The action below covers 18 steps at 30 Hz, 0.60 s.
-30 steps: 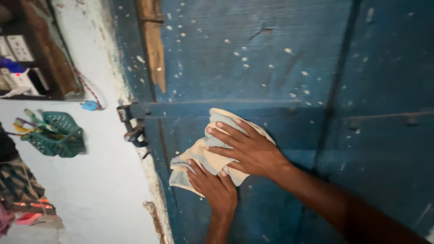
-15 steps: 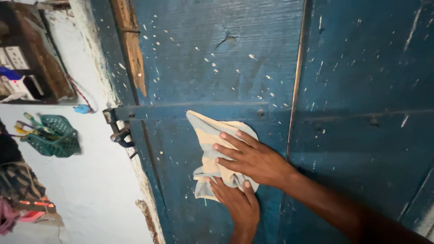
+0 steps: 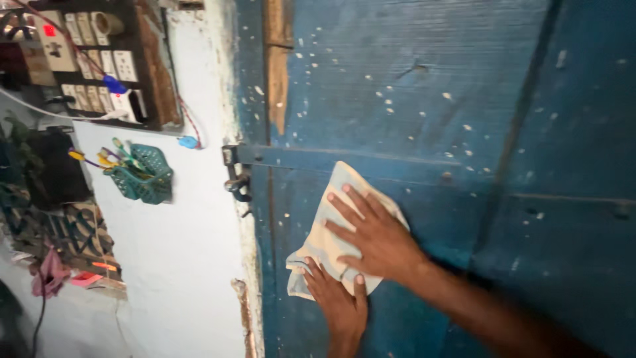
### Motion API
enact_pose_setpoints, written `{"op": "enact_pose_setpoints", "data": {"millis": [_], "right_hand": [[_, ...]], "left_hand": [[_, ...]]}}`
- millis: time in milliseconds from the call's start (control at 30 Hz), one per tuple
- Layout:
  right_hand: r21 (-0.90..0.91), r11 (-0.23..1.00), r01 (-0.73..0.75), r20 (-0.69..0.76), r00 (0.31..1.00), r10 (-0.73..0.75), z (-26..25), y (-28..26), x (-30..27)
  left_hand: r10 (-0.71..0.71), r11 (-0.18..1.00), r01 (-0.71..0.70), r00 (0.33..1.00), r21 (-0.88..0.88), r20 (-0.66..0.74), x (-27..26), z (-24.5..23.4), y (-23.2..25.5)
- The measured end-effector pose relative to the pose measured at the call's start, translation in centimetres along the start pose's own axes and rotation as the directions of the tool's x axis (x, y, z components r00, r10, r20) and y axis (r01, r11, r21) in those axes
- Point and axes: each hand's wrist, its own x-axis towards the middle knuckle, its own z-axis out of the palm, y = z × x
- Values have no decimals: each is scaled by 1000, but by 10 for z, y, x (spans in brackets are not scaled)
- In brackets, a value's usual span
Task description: The person wipes a blue wooden door with a cloth, cleaning the surface and edges.
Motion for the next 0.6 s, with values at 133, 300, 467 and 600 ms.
{"op": "enact_pose_setpoints", "data": {"millis": [133, 300, 467, 600], "right_hand": [[-55, 998, 27, -106, 994, -33, 26, 9, 33], [-62, 995, 73, -41, 996, -76, 63, -11, 74], [-233, 951, 204, 38, 979, -201, 97, -37, 84], [-76, 974, 212, 150, 969, -199, 115, -44, 90]], "left_hand": [[-52, 999, 53, 997, 0, -51, 25, -11, -26], [17, 998, -16, 1000, 66, -10, 37, -23, -75], [13, 999, -13, 1000, 40, -8, 27, -30, -124], [-40, 999, 40, 999, -12, -8, 13, -30, -144]]}}
